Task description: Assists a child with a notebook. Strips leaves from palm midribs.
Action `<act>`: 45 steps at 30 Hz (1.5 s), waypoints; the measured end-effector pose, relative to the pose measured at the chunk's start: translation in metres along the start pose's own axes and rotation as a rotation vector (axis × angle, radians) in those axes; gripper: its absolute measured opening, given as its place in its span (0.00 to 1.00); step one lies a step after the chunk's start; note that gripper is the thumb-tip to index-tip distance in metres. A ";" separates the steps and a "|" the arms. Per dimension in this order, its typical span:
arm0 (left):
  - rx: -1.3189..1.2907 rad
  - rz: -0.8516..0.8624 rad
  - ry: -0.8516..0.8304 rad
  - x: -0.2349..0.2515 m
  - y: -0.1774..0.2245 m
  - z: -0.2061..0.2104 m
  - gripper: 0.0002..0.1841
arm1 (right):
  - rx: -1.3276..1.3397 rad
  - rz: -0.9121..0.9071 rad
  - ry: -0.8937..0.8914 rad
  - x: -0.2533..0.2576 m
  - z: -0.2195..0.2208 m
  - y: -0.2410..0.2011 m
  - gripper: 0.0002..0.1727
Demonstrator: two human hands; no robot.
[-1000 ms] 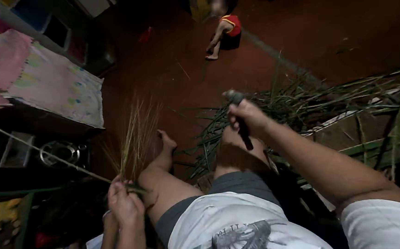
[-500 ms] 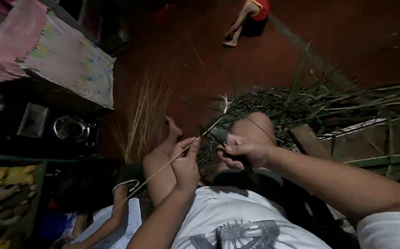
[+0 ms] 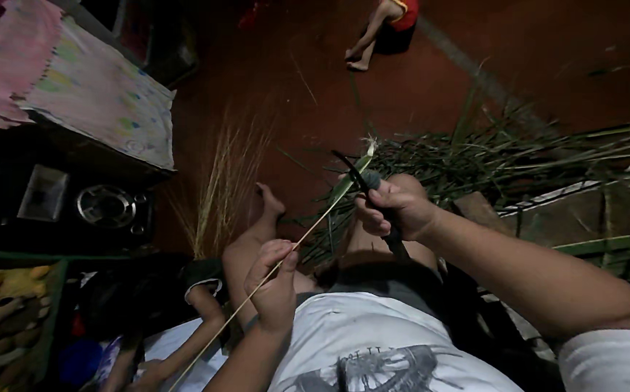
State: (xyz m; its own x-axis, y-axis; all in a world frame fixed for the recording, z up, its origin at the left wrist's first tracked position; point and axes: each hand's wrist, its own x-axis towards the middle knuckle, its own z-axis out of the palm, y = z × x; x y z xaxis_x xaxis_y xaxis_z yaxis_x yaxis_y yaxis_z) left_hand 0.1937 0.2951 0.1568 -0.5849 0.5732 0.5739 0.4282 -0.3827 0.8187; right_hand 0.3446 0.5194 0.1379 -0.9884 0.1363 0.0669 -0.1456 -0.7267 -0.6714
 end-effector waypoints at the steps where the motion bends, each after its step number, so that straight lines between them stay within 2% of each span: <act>1: 0.013 0.023 -0.012 0.000 0.000 -0.003 0.07 | -0.001 -0.002 0.002 0.000 0.000 -0.001 0.10; 5: 0.103 0.116 -0.071 -0.004 -0.001 -0.008 0.10 | -0.196 0.080 -0.023 -0.004 0.013 0.004 0.16; 8: 0.247 0.223 -0.174 -0.008 -0.003 -0.006 0.09 | -0.407 0.186 -0.076 -0.009 0.040 0.014 0.10; 11: 0.404 0.374 -0.277 -0.008 -0.007 -0.009 0.06 | -0.400 0.160 -0.126 -0.009 0.051 0.028 0.05; 13: 0.440 0.430 -0.317 -0.005 -0.008 -0.013 0.07 | -0.352 0.134 -0.010 -0.008 0.050 0.025 0.08; 15: 0.477 0.469 -0.348 -0.003 -0.007 -0.017 0.08 | -0.311 0.125 0.184 -0.003 0.044 0.010 0.15; 17: 0.503 0.483 -0.352 -0.002 -0.006 -0.018 0.07 | -0.323 0.123 0.332 0.001 0.035 -0.005 0.10; 21: 0.503 0.497 -0.338 0.000 -0.005 -0.014 0.05 | -0.390 0.109 0.420 0.004 0.028 -0.014 0.04; 24: 0.490 0.512 -0.352 0.001 -0.005 -0.016 0.06 | -0.416 0.079 0.574 0.008 0.020 -0.022 0.07; 27: 0.465 0.525 -0.345 -0.001 -0.002 -0.018 0.06 | -0.327 -0.024 0.793 0.012 -0.006 -0.034 0.07; 29: 0.440 0.516 -0.334 -0.005 0.002 -0.025 0.06 | -0.182 -0.182 1.025 0.012 -0.029 -0.054 0.09; 31: 0.435 0.493 -0.300 -0.009 0.004 -0.034 0.07 | -0.006 -0.336 1.130 0.008 -0.044 -0.072 0.07; 34: 0.443 0.479 -0.239 -0.009 0.003 -0.040 0.07 | 0.210 -0.444 1.005 0.003 -0.048 -0.074 0.10; 37: 0.471 0.497 -0.237 -0.003 0.002 -0.039 0.08 | 0.300 -0.386 0.772 0.008 -0.031 -0.052 0.17; 39: 0.504 0.507 -0.255 0.002 0.001 -0.037 0.08 | 0.237 -0.321 0.546 0.007 -0.012 -0.032 0.21; 42: 0.553 0.523 -0.261 0.006 -0.003 -0.032 0.07 | -0.042 -0.253 0.194 0.000 0.011 -0.005 0.15; 43: 0.567 0.527 -0.261 0.007 -0.003 -0.030 0.07 | -0.116 -0.219 0.113 -0.003 0.019 0.001 0.16; 45: 0.598 0.543 -0.273 0.009 -0.003 -0.026 0.06 | -0.213 -0.109 0.093 -0.008 0.037 0.011 0.23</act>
State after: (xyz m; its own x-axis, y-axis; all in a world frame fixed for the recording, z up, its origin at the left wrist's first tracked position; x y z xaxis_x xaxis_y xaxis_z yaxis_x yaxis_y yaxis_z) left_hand 0.1692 0.2826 0.1605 -0.0400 0.6046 0.7956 0.9379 -0.2518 0.2385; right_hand 0.3492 0.4850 0.1573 -0.9577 0.2748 0.0857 -0.2290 -0.5470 -0.8052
